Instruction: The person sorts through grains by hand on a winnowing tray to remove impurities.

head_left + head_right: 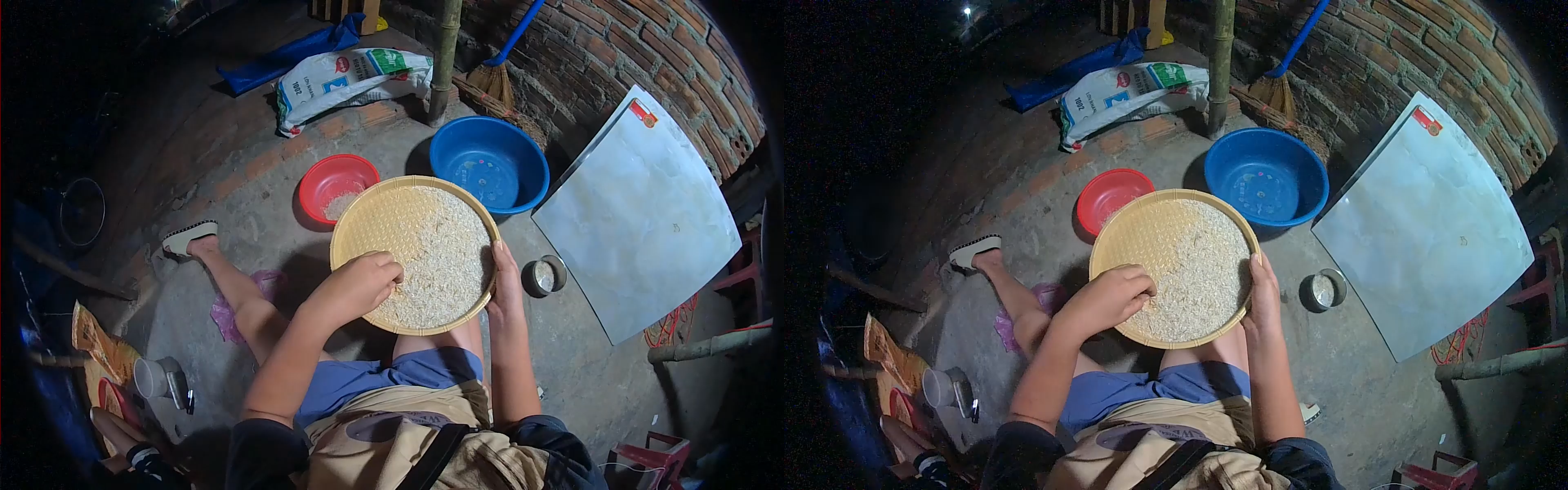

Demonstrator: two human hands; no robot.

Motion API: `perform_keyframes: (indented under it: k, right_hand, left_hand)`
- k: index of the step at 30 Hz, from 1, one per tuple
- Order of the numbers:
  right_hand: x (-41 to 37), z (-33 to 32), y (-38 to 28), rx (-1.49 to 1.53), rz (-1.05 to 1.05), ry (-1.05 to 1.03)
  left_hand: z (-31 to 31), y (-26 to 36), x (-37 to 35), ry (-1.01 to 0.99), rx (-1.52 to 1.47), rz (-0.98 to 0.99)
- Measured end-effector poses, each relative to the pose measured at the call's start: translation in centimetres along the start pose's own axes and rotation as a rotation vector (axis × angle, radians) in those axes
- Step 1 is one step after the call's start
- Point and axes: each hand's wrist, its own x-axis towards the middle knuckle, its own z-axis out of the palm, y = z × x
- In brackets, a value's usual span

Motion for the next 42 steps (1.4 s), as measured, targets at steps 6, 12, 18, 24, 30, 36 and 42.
perform_keyframes:
  k: [6,12,18,24,30,36,42]
  right_hand:
    - [1.1,-1.6,1.2,-0.034,0.017,0.001]
    - [1.3,-2.0,1.3,-0.067,0.012,0.006]
    - [1.2,-2.4,1.6,-0.075,0.044,0.046]
    - [1.5,-2.8,1.9,-0.075,0.057,0.075]
    - [1.5,-3.3,2.1,-0.063,0.060,0.115]
    - [1.6,-3.4,2.1,-0.055,0.065,0.100]
    - [1.7,-3.5,2.2,-0.043,0.053,0.079]
  left_hand:
    - [1.0,-0.8,0.3,-0.012,0.006,-0.035]
    - [1.5,-1.9,0.4,-0.001,-0.045,-0.024]
    - [1.5,-2.1,1.0,0.003,-0.069,-0.028]
    - [1.6,-2.4,1.3,0.019,-0.111,-0.038]
    - [1.8,-2.5,1.1,0.055,-0.146,-0.040]
    - [2.1,-2.6,1.3,0.080,-0.124,-0.038]
    - [1.1,-2.5,1.0,0.153,-0.113,-0.050]
